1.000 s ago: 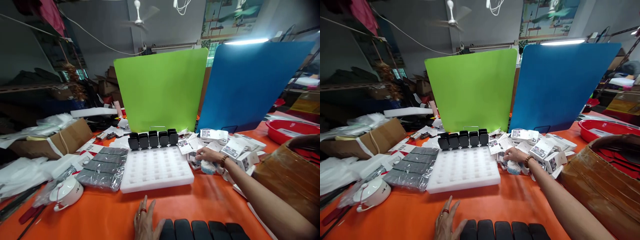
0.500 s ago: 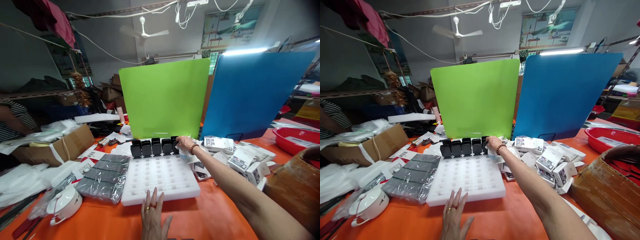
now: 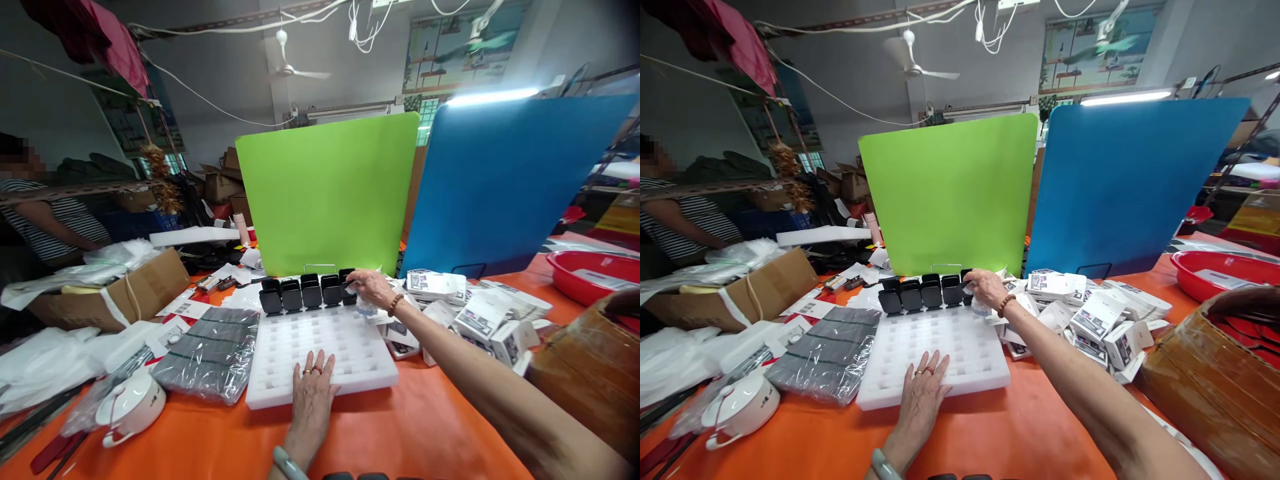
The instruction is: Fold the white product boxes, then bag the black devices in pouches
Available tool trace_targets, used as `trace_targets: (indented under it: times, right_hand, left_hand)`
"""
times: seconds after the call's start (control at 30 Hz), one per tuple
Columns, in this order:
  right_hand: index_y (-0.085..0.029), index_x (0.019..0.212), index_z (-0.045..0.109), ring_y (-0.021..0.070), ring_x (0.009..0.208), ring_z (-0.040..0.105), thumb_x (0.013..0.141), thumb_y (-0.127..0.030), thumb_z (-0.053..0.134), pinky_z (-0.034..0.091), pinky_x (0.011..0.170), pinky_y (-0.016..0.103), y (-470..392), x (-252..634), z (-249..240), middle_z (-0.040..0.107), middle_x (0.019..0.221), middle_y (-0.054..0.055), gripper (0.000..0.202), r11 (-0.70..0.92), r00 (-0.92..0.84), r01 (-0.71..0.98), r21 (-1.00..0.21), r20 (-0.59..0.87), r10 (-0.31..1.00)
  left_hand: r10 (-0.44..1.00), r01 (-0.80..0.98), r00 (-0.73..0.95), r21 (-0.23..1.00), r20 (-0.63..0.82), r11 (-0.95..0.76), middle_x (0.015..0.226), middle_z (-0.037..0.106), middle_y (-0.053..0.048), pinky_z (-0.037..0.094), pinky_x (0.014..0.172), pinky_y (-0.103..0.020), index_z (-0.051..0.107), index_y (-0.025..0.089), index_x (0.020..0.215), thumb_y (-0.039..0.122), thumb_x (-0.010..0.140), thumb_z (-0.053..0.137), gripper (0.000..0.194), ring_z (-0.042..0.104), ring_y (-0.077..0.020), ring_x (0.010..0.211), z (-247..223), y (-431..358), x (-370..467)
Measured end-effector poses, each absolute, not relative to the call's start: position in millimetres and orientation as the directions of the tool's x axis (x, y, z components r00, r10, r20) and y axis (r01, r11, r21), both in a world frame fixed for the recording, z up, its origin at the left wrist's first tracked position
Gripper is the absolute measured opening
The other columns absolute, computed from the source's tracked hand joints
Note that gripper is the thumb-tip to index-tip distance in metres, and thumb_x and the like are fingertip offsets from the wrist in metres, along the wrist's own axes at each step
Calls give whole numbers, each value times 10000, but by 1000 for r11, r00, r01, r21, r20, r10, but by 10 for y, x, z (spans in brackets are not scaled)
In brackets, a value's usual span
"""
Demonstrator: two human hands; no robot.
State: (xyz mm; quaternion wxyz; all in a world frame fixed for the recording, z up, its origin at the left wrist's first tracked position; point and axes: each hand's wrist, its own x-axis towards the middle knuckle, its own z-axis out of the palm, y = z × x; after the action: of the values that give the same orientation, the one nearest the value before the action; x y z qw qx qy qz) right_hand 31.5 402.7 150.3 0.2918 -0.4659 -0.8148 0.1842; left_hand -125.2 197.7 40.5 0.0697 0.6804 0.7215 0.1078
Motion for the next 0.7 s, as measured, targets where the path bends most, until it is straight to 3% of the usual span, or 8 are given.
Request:
trace_targets:
  times: [0.1,0.17,0.23,0.3,0.37,0.47,0.6,0.7]
  right_hand:
    - [-217,938,722,200,831,645,789,-256,593,496,710,288,3881,513,1752,725,964,48,201,497,-373,597,-629,331,867]
    - [-170,934,702,181,664,632,794,-319,580,487,576,275,3763,731,1892,722,825,60,238,424,-317,573,-701,287,904]
    - [-143,877,685,160,571,602,739,-322,626,465,513,257,3583,924,1926,699,710,47,234,280,-295,479,-832,148,944]
    - [-145,819,668,152,568,598,670,-282,671,471,523,250,3339,1032,1827,683,671,32,203,67,-341,333,-941,-54,938]
    - [-155,794,651,154,582,601,639,-264,683,485,546,256,3069,1057,1626,675,663,25,192,-121,-416,238,-964,-213,884]
    - [-169,822,641,170,598,610,664,-301,664,501,568,278,2707,1032,1288,669,674,20,207,-197,-458,222,-955,-281,843]
    - [-213,926,661,215,733,635,806,-344,547,517,690,336,2264,976,1006,681,784,39,211,154,-250,331,-931,71,966]
    - [-262,973,665,228,835,616,914,-319,421,499,761,363,1857,864,897,682,893,61,257,424,-221,361,-831,366,904]
  left_hand:
    - [994,929,-84,366,68,54,1447,448,-81,190,1118,-557,524,229,1320,61,781,512,565,313,-308,1379,489,1947,-1245]
    - [987,838,-128,543,101,53,1414,492,-110,179,1130,-528,583,194,1260,144,805,530,461,323,-310,1374,564,1893,-1209]
    - [976,599,-203,799,84,56,1360,543,-138,234,1120,-483,618,166,1207,313,860,511,391,381,-304,1338,654,1813,-1126]
    - [976,144,-210,986,-57,89,1284,592,-160,353,1049,-451,601,146,1208,513,896,412,516,497,-294,1238,745,1716,-992]
    - [968,-349,-42,911,-249,219,1166,644,-170,472,899,-427,559,127,1228,633,881,338,652,621,-281,1055,812,1620,-829]
    - [895,-670,225,607,-385,429,988,684,-131,523,667,-357,564,126,1164,604,878,412,577,687,-233,758,835,1499,-603]
    - [835,-771,267,414,-482,485,788,676,-93,481,508,-281,611,103,962,470,921,424,414,651,-192,571,742,1396,-426]
    - [818,-798,145,422,-557,429,724,656,-69,512,558,-292,621,114,900,354,931,432,308,645,-183,614,628,1334,-335]
